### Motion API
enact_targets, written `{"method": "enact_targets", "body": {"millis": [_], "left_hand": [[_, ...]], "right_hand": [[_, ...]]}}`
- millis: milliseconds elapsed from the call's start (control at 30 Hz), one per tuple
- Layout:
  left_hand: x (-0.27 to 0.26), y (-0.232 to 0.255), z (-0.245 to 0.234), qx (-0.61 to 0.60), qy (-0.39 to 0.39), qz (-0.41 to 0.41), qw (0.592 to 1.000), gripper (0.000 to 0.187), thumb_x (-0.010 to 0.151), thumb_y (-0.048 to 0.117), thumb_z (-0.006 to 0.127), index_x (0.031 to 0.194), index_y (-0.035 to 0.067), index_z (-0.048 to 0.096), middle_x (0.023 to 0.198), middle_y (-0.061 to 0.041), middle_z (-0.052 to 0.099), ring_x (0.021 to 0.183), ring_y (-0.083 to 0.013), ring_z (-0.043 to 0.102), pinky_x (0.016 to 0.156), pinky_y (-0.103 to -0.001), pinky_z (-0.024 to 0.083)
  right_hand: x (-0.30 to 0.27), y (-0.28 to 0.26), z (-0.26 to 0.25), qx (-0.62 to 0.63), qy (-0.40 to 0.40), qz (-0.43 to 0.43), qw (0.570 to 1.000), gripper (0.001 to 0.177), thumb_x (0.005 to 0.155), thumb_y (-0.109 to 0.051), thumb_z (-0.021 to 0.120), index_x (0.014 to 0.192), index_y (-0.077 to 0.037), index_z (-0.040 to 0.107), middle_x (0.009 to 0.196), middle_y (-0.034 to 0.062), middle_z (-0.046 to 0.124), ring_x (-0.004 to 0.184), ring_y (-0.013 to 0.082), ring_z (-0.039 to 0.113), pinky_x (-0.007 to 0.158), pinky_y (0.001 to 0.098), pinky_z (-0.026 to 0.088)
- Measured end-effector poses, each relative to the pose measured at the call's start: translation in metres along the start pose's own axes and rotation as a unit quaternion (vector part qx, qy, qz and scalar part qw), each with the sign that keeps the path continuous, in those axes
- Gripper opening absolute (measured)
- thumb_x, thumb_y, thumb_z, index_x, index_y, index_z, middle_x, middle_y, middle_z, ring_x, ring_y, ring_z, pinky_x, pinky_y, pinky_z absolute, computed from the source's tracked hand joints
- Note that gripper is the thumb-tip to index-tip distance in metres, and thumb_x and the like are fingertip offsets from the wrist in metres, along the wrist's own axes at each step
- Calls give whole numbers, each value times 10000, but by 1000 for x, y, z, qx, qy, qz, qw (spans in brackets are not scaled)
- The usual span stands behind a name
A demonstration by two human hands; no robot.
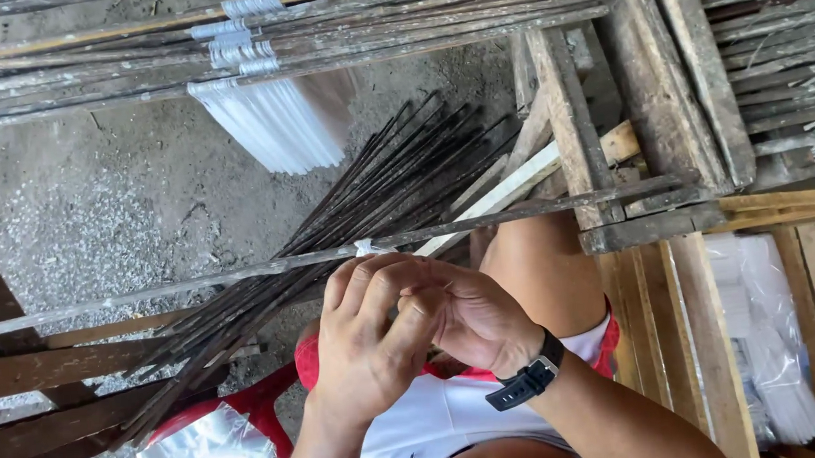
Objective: Tying white plastic strips or wicks onto a wooden frame lattice in a repetitive production process.
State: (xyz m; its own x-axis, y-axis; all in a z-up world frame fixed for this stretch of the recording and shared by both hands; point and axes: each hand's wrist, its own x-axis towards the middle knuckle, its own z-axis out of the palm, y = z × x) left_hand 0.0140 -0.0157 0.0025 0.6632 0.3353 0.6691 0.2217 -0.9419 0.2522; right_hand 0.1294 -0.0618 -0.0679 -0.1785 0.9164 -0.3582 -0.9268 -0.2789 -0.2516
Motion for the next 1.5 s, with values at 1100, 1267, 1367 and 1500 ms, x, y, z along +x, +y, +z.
{"method": "enact_targets", "body": {"millis": [1100,1267,1367,1500], "left_hand": [[-6,-3,-3,35,12,-3,999,116,864,111,447,846,112,562,846,-30,501,823,-212,546,715,-333,378],[-30,-8,9,-84,56,-105,989,47,835,146,513,832,133,559,828,-2,575,739,-140,560,648,-270,336],[-38,-11,18,-259,104,-199,939,72,835,121,507,791,68,529,747,-33,538,689,-150,522,615,-240,433],[-41,-15,24,-370,148,-278,874,106,836,170,529,781,79,519,778,-32,495,692,-112,472,619,-210,412]], "right_hand": [[0,5,7,-25,-13,-12,1000,81,833,-133,534,759,-104,546,597,-66,452,501,35,396,467,164,338],[-1,8,5,-254,31,-165,952,124,803,-175,572,796,-63,521,593,15,460,518,79,376,474,191,292],[-4,8,13,-442,46,-275,852,105,833,-162,549,773,-90,503,642,-15,480,556,64,410,512,184,369],[-5,10,18,-547,51,-345,761,100,827,-165,536,809,-71,507,723,20,546,657,92,534,618,203,464]]}}
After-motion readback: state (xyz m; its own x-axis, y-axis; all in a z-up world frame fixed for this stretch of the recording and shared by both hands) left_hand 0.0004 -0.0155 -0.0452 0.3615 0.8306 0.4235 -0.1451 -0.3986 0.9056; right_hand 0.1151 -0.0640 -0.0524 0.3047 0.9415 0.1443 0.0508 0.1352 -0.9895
